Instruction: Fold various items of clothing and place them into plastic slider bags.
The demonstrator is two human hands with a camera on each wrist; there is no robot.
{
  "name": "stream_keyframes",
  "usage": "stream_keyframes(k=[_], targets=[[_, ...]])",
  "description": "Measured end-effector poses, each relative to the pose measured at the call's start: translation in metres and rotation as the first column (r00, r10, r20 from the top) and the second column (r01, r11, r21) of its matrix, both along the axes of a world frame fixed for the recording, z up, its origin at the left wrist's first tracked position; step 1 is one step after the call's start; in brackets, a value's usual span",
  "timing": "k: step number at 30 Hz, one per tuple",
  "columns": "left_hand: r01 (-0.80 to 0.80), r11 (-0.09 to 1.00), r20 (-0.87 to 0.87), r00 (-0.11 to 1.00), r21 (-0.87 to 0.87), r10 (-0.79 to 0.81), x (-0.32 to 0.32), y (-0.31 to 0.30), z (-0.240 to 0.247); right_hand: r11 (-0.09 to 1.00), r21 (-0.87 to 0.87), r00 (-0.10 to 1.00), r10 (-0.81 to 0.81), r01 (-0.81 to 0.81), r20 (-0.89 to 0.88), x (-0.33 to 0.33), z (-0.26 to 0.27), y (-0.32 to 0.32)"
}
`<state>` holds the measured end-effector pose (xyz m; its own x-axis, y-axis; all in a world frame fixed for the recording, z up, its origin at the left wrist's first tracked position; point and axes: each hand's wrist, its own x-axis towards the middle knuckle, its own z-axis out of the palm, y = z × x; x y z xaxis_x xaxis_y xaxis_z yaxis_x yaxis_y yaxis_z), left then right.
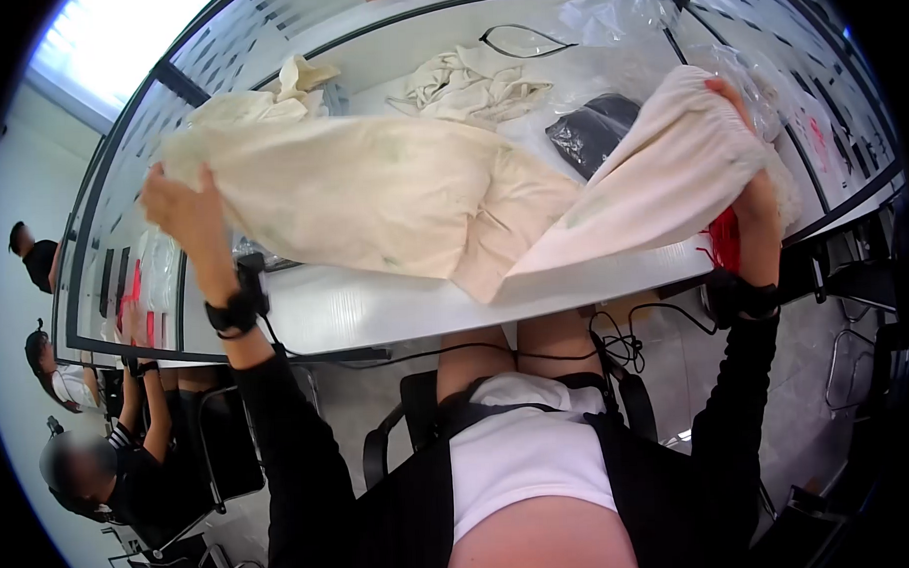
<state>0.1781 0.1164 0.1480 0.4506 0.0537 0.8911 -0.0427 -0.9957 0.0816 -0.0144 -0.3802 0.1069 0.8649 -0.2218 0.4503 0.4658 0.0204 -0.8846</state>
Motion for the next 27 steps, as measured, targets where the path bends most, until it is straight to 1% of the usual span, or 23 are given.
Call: stream_keyframes(k=[1, 2, 3, 4, 5, 6, 7, 8, 10, 11, 13, 14, 15, 16, 17, 18, 20, 21, 23, 24, 25, 26, 27], targets=[[0.258, 0.958, 0.048, 0.963, 0.129, -0.266, -0.004, -0.012, -0.007, 0.995, -0.082, 0.998, 0.048, -0.051, -0.041, 0.006, 0.002, 0.008], [0.49, 0.872, -0.131, 0.864, -0.003, -0.486, -0.014, -0.037, -0.008, 0.985, -0.163, 0.998, 0.047, -0.054, -0.047, 0.013, 0.002, 0.024], [0.701, 0.678, -0.233, 0.637, -0.221, -0.735, -0.035, -0.073, -0.016, 0.957, -0.265, 0.993, 0.114, -0.117, -0.03, 0.02, -0.001, 0.035], [0.764, 0.536, -0.33, 0.434, -0.359, -0.839, -0.06, -0.107, -0.018, 0.927, -0.296, 0.971, 0.24, -0.231, -0.004, 0.026, -0.001, 0.048], [0.808, 0.394, -0.381, 0.23, -0.438, -0.895, -0.07, -0.134, -0.029, 0.858, -0.404, 0.94, 0.34, -0.317, -0.016, 0.03, 0.004, 0.061], [0.847, 0.239, -0.366, 0.057, -0.474, -0.929, -0.082, -0.157, -0.04, 0.831, -0.267, 0.871, 0.481, -0.488, -0.096, 0.033, 0.002, 0.077], [0.857, 0.16, -0.392, -0.053, -0.489, -0.918, -0.093, -0.175, -0.044, 0.81, -0.195, 0.833, 0.526, -0.552, -0.172, 0.035, -0.001, 0.091], [0.821, 0.139, -0.431, -0.139, -0.553, -0.892, -0.099, -0.187, -0.048, 0.786, -0.116, 0.784, 0.571, -0.608, -0.244, 0.035, -0.003, 0.101], [0.715, 0.12, -0.386, -0.222, -0.689, -0.895, -0.103, -0.197, -0.052, 0.839, -0.217, 0.862, 0.451, -0.498, -0.232, 0.035, -0.006, 0.105], [0.697, 0.098, -0.364, -0.245, -0.711, -0.898, -0.103, -0.196, -0.052, 0.859, -0.266, 0.895, 0.387, -0.437, -0.221, 0.034, -0.008, 0.106], [0.665, 0.052, -0.322, -0.291, -0.745, -0.901, -0.101, -0.194, -0.051, 0.91, -0.228, 0.929, 0.301, -0.347, -0.214, 0.031, -0.01, 0.108], [0.664, 0.065, -0.346, -0.301, -0.745, -0.889, -0.103, -0.192, -0.049, 0.93, -0.207, 0.942, 0.259, -0.302, -0.213, 0.031, -0.012, 0.109], [0.662, 0.08, -0.37, -0.31, -0.745, -0.876, -0.109, -0.19, -0.046, 0.928, -0.321, 0.979, 0.154, -0.19, -0.134, 0.032, -0.016, 0.112], [0.66, 0.096, -0.393, -0.318, -0.746, -0.863, -0.113, -0.188, -0.045, 0.91, -0.383, 0.983, 0.107, -0.158, -0.15, 0.031, -0.016, 0.117], [0.685, 0.159, -0.424, -0.236, -0.711, -0.875, -0.117, -0.189, -0.047, 0.886, -0.444, 0.984, 0.062, -0.13, -0.164, 0.03, -0.016, 0.123], [0.7, 0.178, -0.405, -0.173, -0.692, -0.898, -0.118, -0.193, -0.053, 0.857, -0.504, 0.984, 0.018, -0.107, -0.177, 0.029, -0.015, 0.127], [0.722, 0.221, -0.361, -0.042, -0.655, -0.932, -0.113, -0.197, -0.074, 0.806, -0.581, 0.985, 0.01, -0.109, -0.171, 0.028, -0.016, 0.131], [0.756, 0.198, -0.311, -0.007, -0.624, -0.951, -0.108, -0.196, -0.08, 0.79, -0.605, 0.987, 0.0, -0.099, -0.162, 0.029, -0.016, 0.13], [0.447, 0.196, -0.25, -0.064, -0.873, -0.966, -0.1, -0.188, -0.079, 0.776, -0.627, 0.996, 0.017, -0.07, -0.091, 0.035, -0.017, 0.121], [0.264, 0.183, -0.212, -0.082, -0.947, -0.974, -0.093, -0.182, -0.078, 0.783, -0.62, 0.999, 0.041, -0.046, -0.022, 0.041, -0.018, 0.112], [0.117, 0.015, -0.025, -0.082, -0.993, -0.996, -0.076, -0.172, -0.087, 0.798, -0.6, 0.997, 0.074, -0.052, 0.012, 0.045, -0.019, 0.105], [-0.03, -0.161, 0.162, -0.053, -0.987, -0.985, -0.057, -0.161, -0.095, 0.859, -0.474, 0.98, 0.161, -0.196, -0.113, 0.047, -0.012, 0.09], [-0.095, -0.226, 0.227, 0.007, -0.969, -0.974, -0.046, -0.157, -0.083, 0.916, -0.281, 0.952, 0.24, -0.287, -0.191, 0.052, -0.006, 0.068]])
